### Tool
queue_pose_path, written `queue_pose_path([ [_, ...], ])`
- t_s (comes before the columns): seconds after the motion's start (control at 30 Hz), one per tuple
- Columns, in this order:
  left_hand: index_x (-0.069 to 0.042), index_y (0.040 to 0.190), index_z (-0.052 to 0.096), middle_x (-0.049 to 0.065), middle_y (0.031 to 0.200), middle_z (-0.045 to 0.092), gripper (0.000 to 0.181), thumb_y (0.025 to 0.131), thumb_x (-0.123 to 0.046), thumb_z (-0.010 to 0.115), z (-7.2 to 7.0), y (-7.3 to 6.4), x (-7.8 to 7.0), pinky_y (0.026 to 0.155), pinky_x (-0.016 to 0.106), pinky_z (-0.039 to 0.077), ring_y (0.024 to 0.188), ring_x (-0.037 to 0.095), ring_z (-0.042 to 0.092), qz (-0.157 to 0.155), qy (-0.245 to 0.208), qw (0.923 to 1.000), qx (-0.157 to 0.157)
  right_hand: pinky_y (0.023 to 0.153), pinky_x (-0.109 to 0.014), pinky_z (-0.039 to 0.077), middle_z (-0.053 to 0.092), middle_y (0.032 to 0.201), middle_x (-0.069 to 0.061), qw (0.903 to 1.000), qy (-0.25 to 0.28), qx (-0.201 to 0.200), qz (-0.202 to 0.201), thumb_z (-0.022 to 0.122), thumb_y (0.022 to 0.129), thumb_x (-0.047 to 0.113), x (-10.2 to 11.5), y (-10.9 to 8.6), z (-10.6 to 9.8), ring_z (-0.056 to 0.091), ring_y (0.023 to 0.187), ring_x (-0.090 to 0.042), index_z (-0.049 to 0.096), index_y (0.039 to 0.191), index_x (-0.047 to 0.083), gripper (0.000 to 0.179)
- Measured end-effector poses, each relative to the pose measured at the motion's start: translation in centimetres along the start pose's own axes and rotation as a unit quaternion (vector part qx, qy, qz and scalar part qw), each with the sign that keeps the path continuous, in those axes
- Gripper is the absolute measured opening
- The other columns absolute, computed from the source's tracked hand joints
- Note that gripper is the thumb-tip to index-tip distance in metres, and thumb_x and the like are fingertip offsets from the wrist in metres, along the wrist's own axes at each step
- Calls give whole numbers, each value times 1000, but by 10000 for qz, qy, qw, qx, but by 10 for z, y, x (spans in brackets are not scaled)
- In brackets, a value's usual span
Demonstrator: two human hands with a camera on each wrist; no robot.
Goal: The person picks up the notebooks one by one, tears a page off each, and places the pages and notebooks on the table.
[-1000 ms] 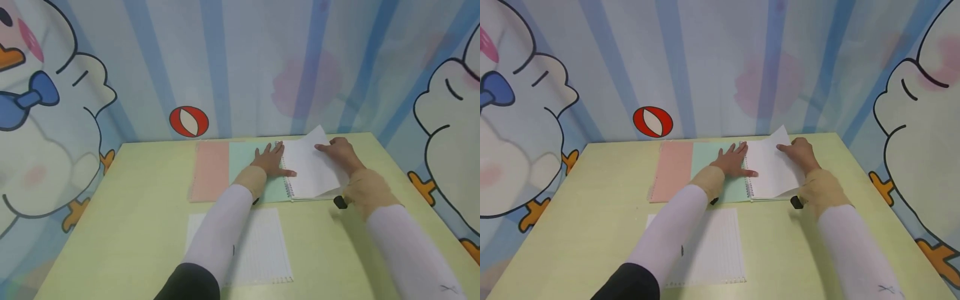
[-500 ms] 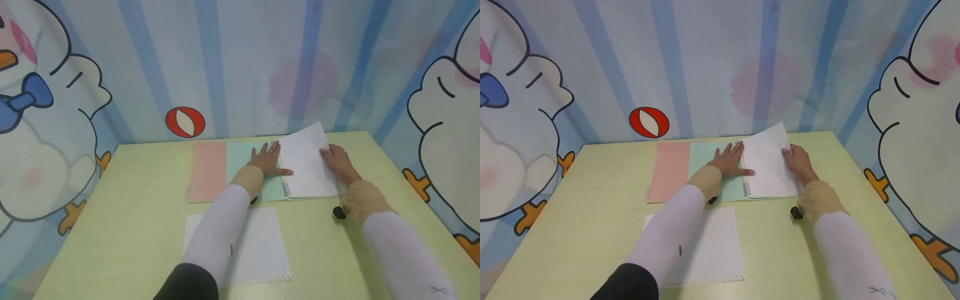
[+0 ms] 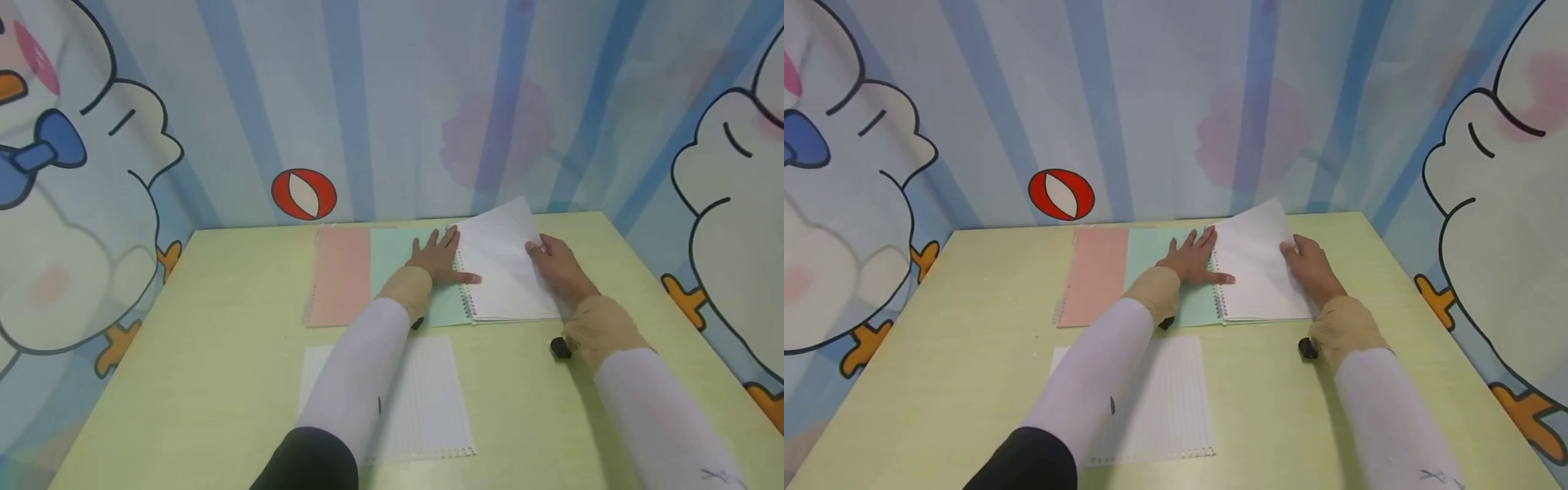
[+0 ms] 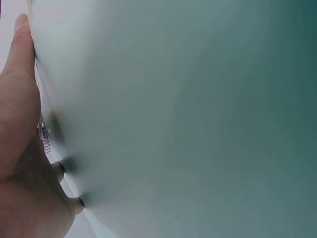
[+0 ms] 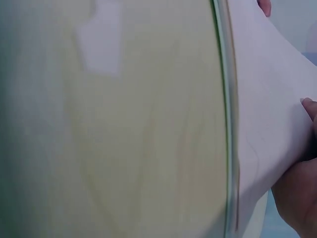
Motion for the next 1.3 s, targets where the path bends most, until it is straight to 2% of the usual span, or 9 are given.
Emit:
queue_pose_path([
  [0.2,-20,169,-14,-6,177,-18,120,91,-89,46,4,13,3,127,63,0,163,27,-9,-69,-22,9997,222,125,-64,16,16,171,-31,9997,-114,-51,-192,37,113,51,4,1,-5,14,158,-50,13,166,-6,82],
  [0.5,-22,168,-19,-9,174,-23,125,88,-90,49,9,24,6,126,64,-4,162,26,-13,-98,-212,9992,312,123,-65,23,22,169,-32,9990,-238,-55,-375,35,114,50,6,-4,-5,22,156,-51,16,166,-6,79],
  [0.67,-23,168,-19,-9,174,-23,124,88,-91,46,8,25,7,128,62,-2,163,25,-12,-145,-141,9993,300,124,-65,21,20,170,-31,9988,-250,-41,-428,35,114,51,9,-6,-7,19,157,-50,16,166,-5,80],
  [0.87,-17,170,-11,-2,178,-14,120,92,-87,47,-5,9,-1,128,63,3,164,30,-5,61,-71,9999,80,124,-65,21,19,171,-30,9993,-176,-45,-318,35,114,52,10,-8,-10,19,157,-50,15,167,-4,80],
  [0.97,-15,171,-8,0,178,-11,119,93,-85,49,-6,3,-3,127,64,3,164,31,-3,124,-116,9999,12,123,-64,23,19,171,-30,9994,-92,-14,-326,34,114,53,8,-10,-10,22,156,-50,15,167,-3,79],
  [1.03,-14,171,-6,1,178,-10,119,93,-84,50,-5,3,-3,127,65,4,164,32,-2,147,-152,9998,-34,120,-63,31,30,166,-32,9993,165,38,-328,33,114,51,5,-12,-10,35,150,-50,16,167,-2,77],
  [1.13,-14,171,-5,1,179,-9,119,93,-85,50,-1,6,-1,126,66,5,164,32,-1,156,-157,9997,-83,108,-55,45,47,150,-32,9981,489,59,-372,34,114,50,1,-15,-8,56,126,-42,21,167,-2,75],
  [1.2,-15,171,-6,0,178,-11,120,92,-87,49,2,8,1,127,65,5,164,31,-3,100,-140,9999,-4,96,-45,50,55,137,-29,9969,671,96,-411,35,114,49,-2,-16,-6,61,106,-30,24,167,-1,74],
  [1.3,-16,171,-7,-1,178,-12,121,91,-88,48,4,7,2,127,65,6,164,30,-4,41,-111,9999,119,86,-36,52,58,132,-25,9965,691,144,-456,36,114,51,-5,-16,-5,63,95,-18,26,166,-1,74],
])
Point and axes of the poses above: each hand's wrist, its own y-axis towards the middle knuckle, its own z-axis out of the palm, x = y × z, the point moved 3 cm from there along y, towards the middle knuckle
